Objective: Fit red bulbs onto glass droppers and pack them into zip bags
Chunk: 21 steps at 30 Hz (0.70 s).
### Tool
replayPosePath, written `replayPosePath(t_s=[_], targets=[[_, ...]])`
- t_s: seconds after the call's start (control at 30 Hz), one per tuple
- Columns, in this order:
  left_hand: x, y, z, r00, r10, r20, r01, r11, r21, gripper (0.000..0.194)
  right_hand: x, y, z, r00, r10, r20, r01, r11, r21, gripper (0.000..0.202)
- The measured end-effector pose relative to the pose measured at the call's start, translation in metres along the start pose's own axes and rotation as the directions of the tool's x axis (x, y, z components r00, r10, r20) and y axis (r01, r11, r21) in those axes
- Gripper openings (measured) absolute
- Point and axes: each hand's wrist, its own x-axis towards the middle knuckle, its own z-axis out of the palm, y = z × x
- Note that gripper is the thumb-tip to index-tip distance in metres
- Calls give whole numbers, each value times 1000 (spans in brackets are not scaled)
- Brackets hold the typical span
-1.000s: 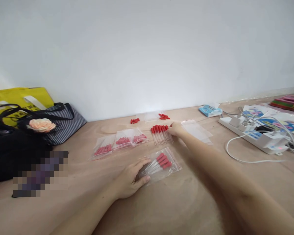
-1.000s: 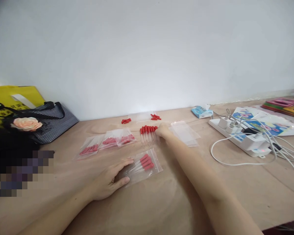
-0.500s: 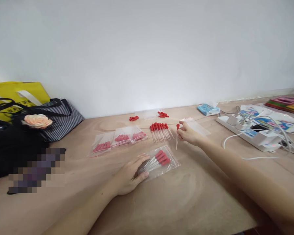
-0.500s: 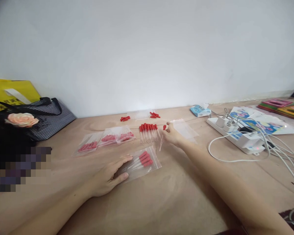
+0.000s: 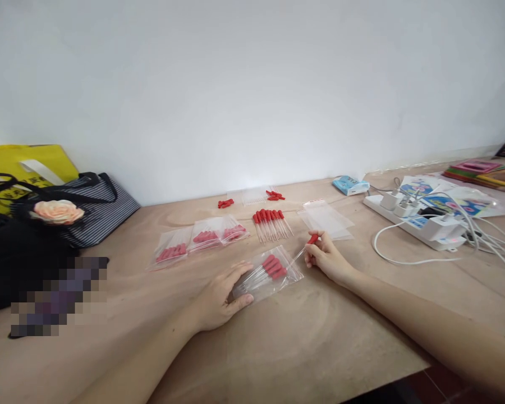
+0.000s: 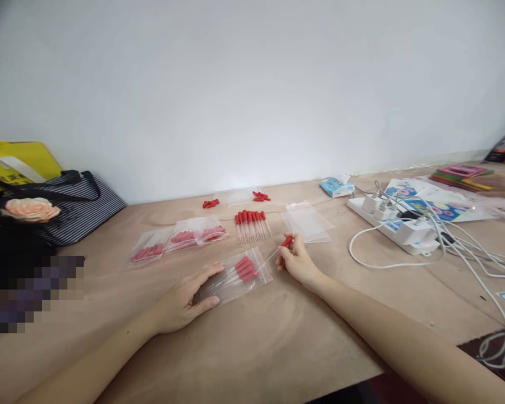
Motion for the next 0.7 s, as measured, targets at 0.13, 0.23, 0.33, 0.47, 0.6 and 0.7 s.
replayPosePath(t_s=[0.13,0.23,0.33,0.47,0.6,0.7], targets=[[0,2,-1,1000,-1,-14,0,1000,-6,50,-9,-6,-10,993,37,112,-31,998,-58,40],[0,4,-2,1000,-16,-17,16,1000,-5,49,-9,-12,-23,954,111,280,-68,985,-160,41],[0,4,-2,1000,-23,-21,23,1000,0,49,-7,-17,-33,876,176,450,-66,966,-251,43],[1,3,-1,1000,-14,-13,14,1000,7,50,-6,-20,-34,804,205,558,-10,943,-332,42],[1,1,-1,1000,-4,-24,4,1000,0,50,-4,-21,-30,782,76,619,145,943,-299,33],[0,0,0,1000,7,-26,-7,1000,-7,51,3,-20,-28,786,39,617,173,944,-280,31]])
